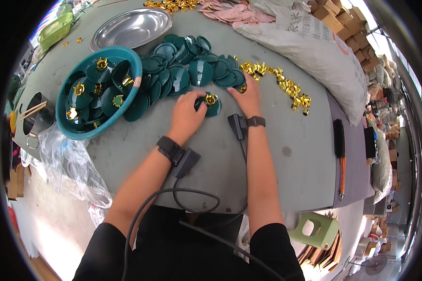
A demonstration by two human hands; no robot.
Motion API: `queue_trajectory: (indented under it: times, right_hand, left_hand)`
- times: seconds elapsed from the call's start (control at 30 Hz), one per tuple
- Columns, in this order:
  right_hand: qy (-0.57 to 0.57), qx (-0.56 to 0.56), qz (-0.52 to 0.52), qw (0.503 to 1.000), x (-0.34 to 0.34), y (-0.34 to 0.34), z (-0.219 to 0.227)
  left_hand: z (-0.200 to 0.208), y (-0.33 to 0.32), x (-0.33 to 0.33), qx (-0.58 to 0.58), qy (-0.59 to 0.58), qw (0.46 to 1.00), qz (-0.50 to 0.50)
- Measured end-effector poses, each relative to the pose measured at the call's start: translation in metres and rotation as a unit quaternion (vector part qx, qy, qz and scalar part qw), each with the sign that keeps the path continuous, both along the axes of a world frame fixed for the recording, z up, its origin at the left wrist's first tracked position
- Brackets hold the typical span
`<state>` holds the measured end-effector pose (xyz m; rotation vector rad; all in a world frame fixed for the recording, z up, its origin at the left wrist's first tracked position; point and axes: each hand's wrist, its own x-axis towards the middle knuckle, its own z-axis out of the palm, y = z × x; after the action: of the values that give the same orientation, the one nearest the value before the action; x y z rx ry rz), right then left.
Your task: The person is assembling small gold-colored metal clips into green plastic bases.
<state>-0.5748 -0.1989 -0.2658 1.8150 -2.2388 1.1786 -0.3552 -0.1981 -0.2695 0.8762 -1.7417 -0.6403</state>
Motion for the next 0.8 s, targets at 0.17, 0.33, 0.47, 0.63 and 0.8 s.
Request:
queue_trajectory:
  times: [0.17, 0.33, 0.47, 0.63, 0.8]
  right_hand:
    - [0.009, 0.076, -0.005, 0.997, 0.019, -0.030, 0.002]
    - [0.000, 0.071, 0.002, 0.997, 0.004, -0.039, -0.008]
    - [-0.099, 0.043, 0.064, 0.992, 0.020, -0.019, -0.003]
    - [-0.264, 0.022, 0.111, 0.958, 0.035, 0.034, 0.000]
    - [-0.450, -0.011, 0.107, 0.887, 0.054, 0.084, 0.004]
  left_hand:
    - [0.000, 0.000, 0.002, 0.010, -0.018, 1.000, 0.011]
    - [0.002, -0.001, -0.005, 0.009, 0.005, 1.000, 0.008]
    - [0.003, -0.003, -0.002, 0.028, -0.015, 0.999, 0.002]
    - [0.017, 0.006, 0.000, -0.050, 0.011, 0.997, -0.050]
    - [0.011, 0.007, 0.003, -0.103, -0.080, 0.984, -0.119]
